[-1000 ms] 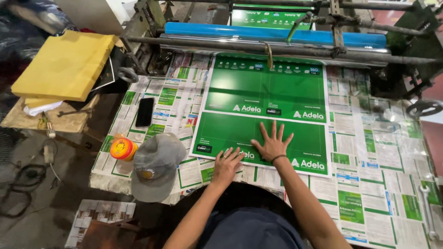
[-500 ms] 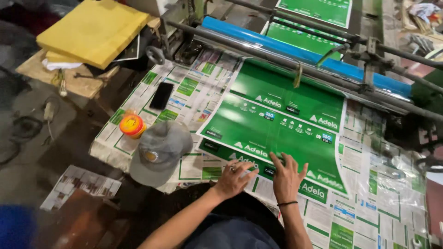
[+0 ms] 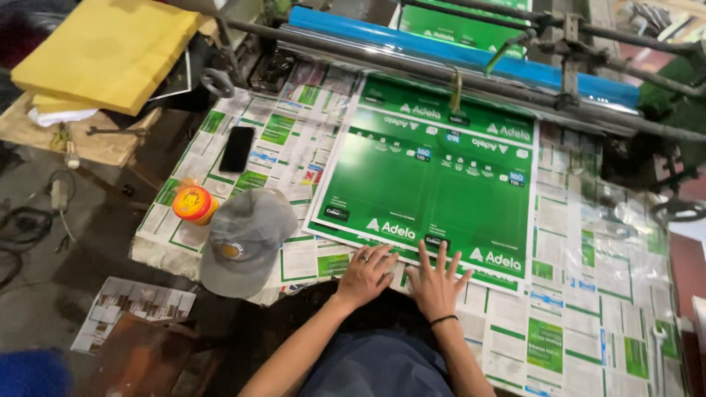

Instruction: Aligning large green paper sheets on an industrial printing press for processing.

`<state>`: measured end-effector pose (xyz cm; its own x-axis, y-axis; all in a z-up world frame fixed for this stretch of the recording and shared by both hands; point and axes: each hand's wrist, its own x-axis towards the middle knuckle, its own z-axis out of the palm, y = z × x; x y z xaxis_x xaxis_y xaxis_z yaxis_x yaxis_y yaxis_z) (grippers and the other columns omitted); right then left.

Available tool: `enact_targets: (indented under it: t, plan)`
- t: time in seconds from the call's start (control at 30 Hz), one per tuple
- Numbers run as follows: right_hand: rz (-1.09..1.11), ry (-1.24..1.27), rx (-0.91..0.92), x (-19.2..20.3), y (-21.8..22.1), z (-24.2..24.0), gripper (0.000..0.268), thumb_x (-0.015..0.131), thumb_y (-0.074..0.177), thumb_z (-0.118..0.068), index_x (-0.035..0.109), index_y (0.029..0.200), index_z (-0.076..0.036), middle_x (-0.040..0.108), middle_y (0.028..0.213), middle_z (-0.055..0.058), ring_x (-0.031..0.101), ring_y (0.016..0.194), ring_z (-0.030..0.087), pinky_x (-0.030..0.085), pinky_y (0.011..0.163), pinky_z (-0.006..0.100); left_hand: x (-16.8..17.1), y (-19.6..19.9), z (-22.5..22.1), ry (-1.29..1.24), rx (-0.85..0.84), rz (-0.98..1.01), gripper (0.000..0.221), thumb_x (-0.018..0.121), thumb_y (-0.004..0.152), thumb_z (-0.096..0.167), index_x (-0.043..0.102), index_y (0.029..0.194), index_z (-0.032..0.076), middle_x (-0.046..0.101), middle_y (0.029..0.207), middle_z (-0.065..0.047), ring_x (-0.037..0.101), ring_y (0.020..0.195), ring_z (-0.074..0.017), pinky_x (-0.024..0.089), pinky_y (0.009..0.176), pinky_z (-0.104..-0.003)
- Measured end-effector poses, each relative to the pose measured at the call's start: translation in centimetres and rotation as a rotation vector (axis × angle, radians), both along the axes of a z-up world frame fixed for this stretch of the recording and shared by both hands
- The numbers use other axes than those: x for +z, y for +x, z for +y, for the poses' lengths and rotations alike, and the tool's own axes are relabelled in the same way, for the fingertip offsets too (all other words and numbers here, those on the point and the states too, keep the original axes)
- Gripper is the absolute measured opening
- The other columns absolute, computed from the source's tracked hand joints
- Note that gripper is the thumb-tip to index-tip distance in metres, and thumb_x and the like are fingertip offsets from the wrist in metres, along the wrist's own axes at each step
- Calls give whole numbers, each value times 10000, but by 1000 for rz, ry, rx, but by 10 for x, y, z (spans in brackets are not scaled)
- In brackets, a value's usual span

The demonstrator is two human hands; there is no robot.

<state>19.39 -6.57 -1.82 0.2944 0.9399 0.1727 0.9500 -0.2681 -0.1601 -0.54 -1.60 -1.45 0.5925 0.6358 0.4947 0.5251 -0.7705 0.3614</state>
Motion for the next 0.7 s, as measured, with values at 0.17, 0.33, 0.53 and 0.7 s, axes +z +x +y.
enact_targets:
  t: [0.17,0.33,0.53,0.7]
  plan:
    - [-17,-47,45,-10,3,-2,808,542,877,-683,271,1583,-400,154,1691,140,133,1506,522,77,1064,839,0,3,0,11,9,5,486,673,951,303,624,1396,112,563,1455,-106,518,1347,-283,349,1167,-493]
    - [-24,-104,52,-4,4,15,811,506,885,-715,238,1589,-414,113,1701,131,108,1520,514,75,1069,832,-5,2,0,3,24,4,475,667,966,307,626,1399,118,560,1464,-99,511,1358,-270,345,1176,-493]
    - [-18,-85,75,-15,15,42,799,463,917,-708,211,1612,-404,88,1712,151,70,1528,518,67,1041,851,-1,1,-1,-16,20,21,470,663,967,304,622,1393,110,558,1465,-110,505,1360,-278,342,1175,-497]
    - [30,-119,60,-20,24,63,802,432,913,-753,192,1611,-437,58,1714,138,36,1527,519,24,1049,846,-1,0,-1,-19,20,14,450,666,967,286,626,1380,114,560,1459,-105,512,1358,-277,350,1172,-494]
